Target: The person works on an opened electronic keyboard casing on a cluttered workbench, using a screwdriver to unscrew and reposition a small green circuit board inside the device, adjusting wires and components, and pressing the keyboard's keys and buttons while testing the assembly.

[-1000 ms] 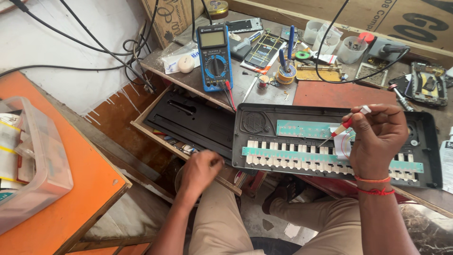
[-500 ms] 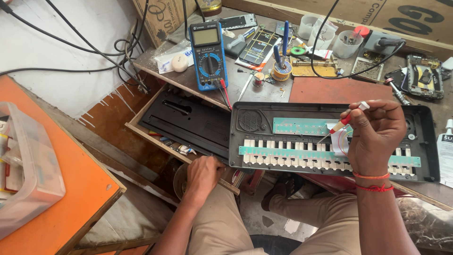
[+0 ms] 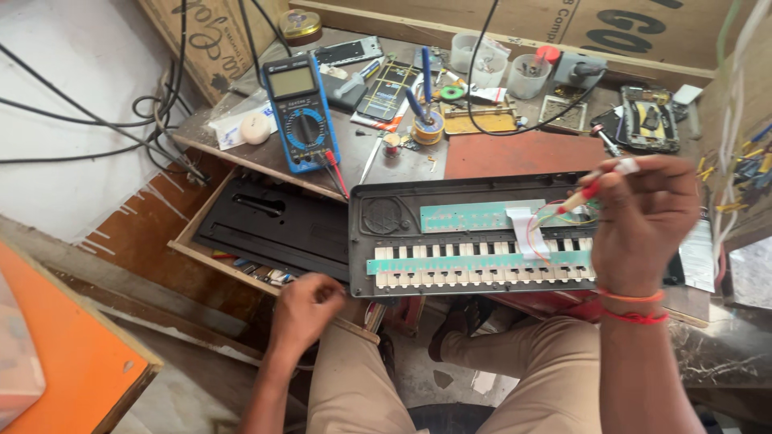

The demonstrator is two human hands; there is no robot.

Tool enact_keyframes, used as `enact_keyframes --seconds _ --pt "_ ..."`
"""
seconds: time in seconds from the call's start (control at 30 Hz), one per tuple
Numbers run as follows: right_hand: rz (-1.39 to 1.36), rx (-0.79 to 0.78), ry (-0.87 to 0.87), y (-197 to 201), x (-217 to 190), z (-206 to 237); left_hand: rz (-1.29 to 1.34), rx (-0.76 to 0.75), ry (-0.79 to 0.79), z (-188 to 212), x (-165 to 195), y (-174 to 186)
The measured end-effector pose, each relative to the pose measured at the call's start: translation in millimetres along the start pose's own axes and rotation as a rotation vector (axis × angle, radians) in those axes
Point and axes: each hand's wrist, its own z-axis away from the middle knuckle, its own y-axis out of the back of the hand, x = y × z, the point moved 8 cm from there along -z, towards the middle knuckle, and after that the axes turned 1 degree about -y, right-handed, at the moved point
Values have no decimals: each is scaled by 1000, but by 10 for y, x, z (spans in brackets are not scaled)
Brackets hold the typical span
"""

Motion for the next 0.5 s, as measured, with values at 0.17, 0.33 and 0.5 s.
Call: enact_keyframes --seconds 0.17,0.33,0.5 --pt "106 175 54 527 -290 -129 398 296 24 6 45 283" --pt "261 227 90 790 -278 3 657 212 -128 -114 591 137" --pt "324 203 121 831 -176 136 596 3 -296 -275 1531 -360"
